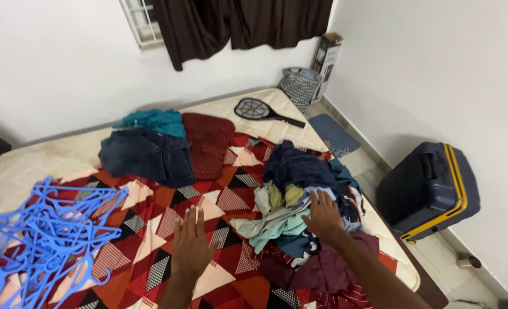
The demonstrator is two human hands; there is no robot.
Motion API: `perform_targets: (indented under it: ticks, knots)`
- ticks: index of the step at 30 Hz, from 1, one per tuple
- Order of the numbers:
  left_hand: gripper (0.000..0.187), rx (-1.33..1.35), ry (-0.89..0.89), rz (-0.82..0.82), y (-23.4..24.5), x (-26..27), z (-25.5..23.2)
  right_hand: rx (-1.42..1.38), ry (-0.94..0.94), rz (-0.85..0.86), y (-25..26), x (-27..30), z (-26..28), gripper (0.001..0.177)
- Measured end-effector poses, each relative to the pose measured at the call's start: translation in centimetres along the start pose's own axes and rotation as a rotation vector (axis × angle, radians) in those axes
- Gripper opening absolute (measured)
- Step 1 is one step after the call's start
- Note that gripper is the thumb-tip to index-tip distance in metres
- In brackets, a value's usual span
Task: The person buttons a plaid shirt laid on the bed, places it on a hanger, and hangs it in a closet. They then repeat the process with a second plaid shirt, buttoning it and placing it on a hanger.
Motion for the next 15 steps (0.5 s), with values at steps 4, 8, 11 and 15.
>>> perform_targets:
  ticks: [4,8,11,15]
  knots:
    - [0.102,0.044,0.024,0.005,-2.3,0.2,0.2,0.026,-0.026,0.101,-1.9,-2.7,-2.3,0.083]
    - [0.099,0.099,-0.003,-0.108,-4.1,1.0,-0.4,0.027,-0.037,0.143,-3.3,-5.8,-4.3,0.079]
    - [0.098,0.073,-0.055,-0.055,-5.2,1.9,-0.6,-0.002,-0.034,0.106,-4.6,-8.1,-5.5,0.077]
    - [0.093,0.033,-0.114,-0.094,-6.6,3.9,0.1,-0.037,-0.084,0.087,-6.1,-12.6,-7.1,0.08]
Point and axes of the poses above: each hand's wrist, its own x-axis away from the middle knuckle, its own y-axis out of the back of the hand, z = x × y, the point moved 2 cm from there along -x, towards the middle knuckle, and after that the axes turned 15 degrees about z, right-handed, at the moved point
